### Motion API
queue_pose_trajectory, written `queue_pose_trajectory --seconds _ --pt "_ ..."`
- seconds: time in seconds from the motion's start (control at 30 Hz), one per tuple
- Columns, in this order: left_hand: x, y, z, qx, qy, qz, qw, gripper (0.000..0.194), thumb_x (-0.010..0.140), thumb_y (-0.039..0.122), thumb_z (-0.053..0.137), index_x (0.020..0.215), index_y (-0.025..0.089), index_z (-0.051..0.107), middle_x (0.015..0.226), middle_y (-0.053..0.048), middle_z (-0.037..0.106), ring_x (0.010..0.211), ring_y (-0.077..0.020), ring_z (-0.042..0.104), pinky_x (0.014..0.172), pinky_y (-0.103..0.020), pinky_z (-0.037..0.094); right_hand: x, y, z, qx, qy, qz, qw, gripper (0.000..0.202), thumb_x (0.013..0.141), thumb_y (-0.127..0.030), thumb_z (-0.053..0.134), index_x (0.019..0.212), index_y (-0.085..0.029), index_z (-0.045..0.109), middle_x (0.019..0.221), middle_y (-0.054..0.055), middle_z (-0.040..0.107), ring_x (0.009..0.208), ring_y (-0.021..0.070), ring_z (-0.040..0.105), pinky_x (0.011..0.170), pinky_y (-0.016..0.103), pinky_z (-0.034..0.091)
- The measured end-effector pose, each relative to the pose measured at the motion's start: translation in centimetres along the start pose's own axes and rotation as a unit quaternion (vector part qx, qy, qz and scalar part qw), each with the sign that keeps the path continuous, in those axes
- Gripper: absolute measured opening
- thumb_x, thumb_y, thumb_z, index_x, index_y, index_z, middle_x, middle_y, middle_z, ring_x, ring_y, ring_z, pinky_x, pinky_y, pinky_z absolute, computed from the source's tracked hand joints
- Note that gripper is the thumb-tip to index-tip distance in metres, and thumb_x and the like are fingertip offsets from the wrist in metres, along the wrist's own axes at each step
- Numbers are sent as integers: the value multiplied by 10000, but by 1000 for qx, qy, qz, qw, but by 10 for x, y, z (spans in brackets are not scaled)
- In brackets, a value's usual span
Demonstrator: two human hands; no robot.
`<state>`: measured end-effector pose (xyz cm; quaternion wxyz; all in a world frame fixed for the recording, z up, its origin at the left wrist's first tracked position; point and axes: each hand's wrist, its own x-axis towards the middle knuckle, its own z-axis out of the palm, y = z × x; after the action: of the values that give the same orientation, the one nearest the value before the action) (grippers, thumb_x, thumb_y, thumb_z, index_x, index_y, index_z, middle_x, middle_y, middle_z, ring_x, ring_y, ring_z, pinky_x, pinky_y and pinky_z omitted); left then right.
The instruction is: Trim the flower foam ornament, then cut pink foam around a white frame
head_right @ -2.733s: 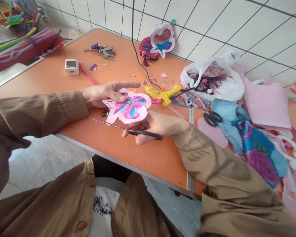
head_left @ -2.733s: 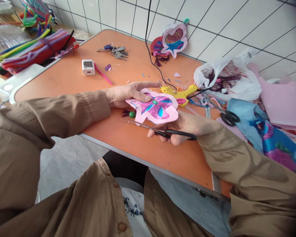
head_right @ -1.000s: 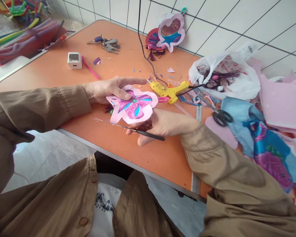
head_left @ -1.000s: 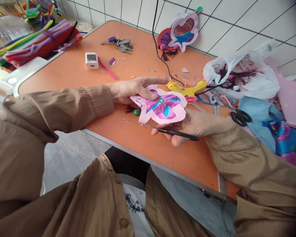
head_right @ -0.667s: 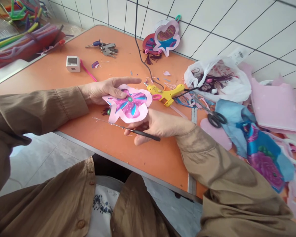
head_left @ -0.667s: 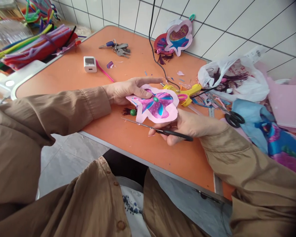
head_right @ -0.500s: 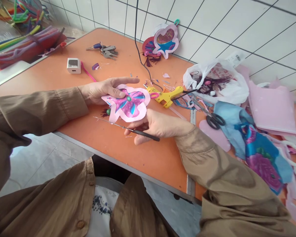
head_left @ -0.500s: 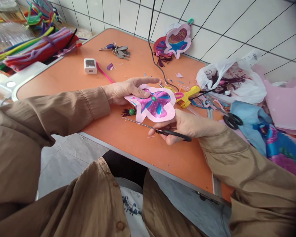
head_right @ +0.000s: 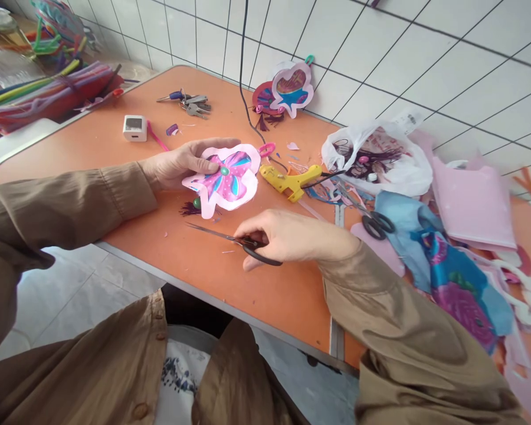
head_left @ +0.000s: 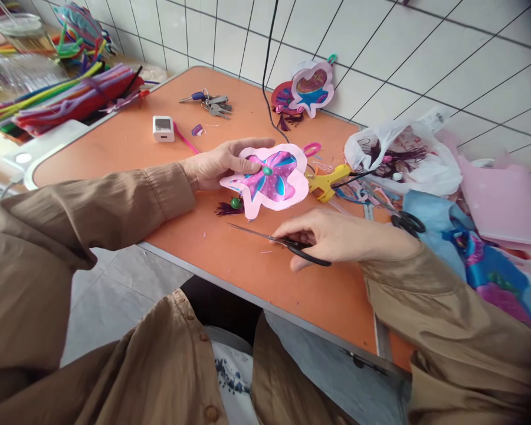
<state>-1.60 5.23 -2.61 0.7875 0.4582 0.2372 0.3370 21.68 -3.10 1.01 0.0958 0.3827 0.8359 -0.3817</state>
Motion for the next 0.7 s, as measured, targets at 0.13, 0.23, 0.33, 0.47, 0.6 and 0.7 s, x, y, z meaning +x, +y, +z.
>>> queue_pose_trajectory --seconds 0.13,0.23,0.33,0.47,0.6,0.7 --pt "-1 -5 3 -2 -33 40 999 369 666 83 852 1010 112 721 860 -42 770 718 -172 727 677 -274 569 -10 -7 -3 -147 57 58 986 247 789 -238 720 1000 -174 609 795 11 655 658 135 542 594 252 328" --pt "-2 -10 3 0 -9 57 998 237 654 157 895 807 107 721 737 -41 748 616 -144 687 618 -254 540 -16 -10 -9 -229 70 83 967 132 834 -214 636 944 -175 574 812 55 677 697 180 596 594 269 304" --pt "-2 -13 1 6 21 47 999 208 675 203 896 724 99 723 714 -63 747 612 -155 687 629 -274 545 -20 -13 -14 -252 47 134 957 126 835 -234 644 943 -193 595 820 58 707 728 218 647 586 275 291" --pt "-3 -13 -1 7 25 43 999 191 696 222 885 669 106 735 700 -70 747 624 -162 677 677 -308 555 -19 -13 -13 -250 44 162 953 204 855 -192 614 1057 -213 617 954 69 755 854 253 708 608 271 319" --pt "-4 -13 -1 2 22 42 999 184 724 254 864 675 117 752 709 -74 751 649 -172 671 680 -314 552 -16 -11 -8 -317 88 184 926 180 903 -251 568 1064 -184 613 973 131 754 884 317 715 591 293 280" --pt "-3 -13 -2 -1 18 39 999 169 764 258 832 685 126 761 723 -79 756 665 -184 684 703 -327 569 -19 -6 -10 -273 62 147 949 153 876 -202 584 1022 -220 625 926 63 754 839 259 704 588 280 297"
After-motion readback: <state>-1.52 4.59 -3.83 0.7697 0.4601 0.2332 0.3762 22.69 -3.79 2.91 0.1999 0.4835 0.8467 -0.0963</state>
